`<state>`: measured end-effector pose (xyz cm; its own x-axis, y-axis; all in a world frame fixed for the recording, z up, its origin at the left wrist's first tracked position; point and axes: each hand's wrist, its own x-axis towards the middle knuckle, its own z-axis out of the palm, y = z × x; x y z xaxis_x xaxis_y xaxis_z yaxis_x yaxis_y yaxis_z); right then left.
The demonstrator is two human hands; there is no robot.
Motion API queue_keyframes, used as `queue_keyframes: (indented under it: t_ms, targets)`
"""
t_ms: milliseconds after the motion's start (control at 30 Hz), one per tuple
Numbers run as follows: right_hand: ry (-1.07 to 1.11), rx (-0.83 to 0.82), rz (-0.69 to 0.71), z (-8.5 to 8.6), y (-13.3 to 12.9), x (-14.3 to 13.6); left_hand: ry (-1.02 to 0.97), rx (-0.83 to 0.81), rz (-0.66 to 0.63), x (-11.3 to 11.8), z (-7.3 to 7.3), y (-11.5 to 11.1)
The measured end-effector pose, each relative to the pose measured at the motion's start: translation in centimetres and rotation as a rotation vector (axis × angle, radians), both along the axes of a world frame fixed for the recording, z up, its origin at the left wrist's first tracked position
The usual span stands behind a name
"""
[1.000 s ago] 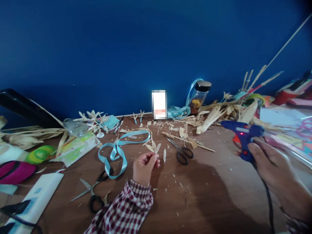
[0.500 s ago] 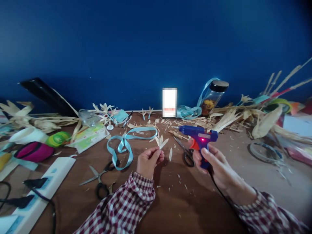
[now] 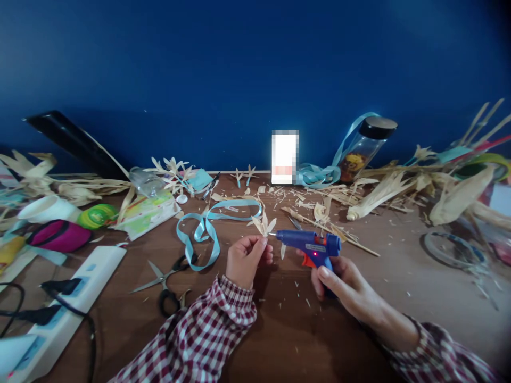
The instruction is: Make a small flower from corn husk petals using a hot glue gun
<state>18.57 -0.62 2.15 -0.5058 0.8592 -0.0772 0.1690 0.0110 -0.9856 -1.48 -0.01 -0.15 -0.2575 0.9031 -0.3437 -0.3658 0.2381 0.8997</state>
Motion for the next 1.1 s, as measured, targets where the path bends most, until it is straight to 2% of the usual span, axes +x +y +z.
queue_keyframes:
  t_ms: [533, 733, 1100]
  targets:
    - [0.042, -0.004, -0.027, -0.3, -0.1, -0.3, 0.062, 0.009, 0.004, 0.4, 0.4, -0.2]
    - [0.028, 0.001, -0.043, -0.6, -0.4, -0.2, 0.014, -0.003, -0.002, 0.2, 0.1, -0.1]
    - [-0.214, 0.355, -0.041, -0.2, -0.6, 0.5, -0.08, -0.052, -0.06, -0.8, 0.3, 0.1]
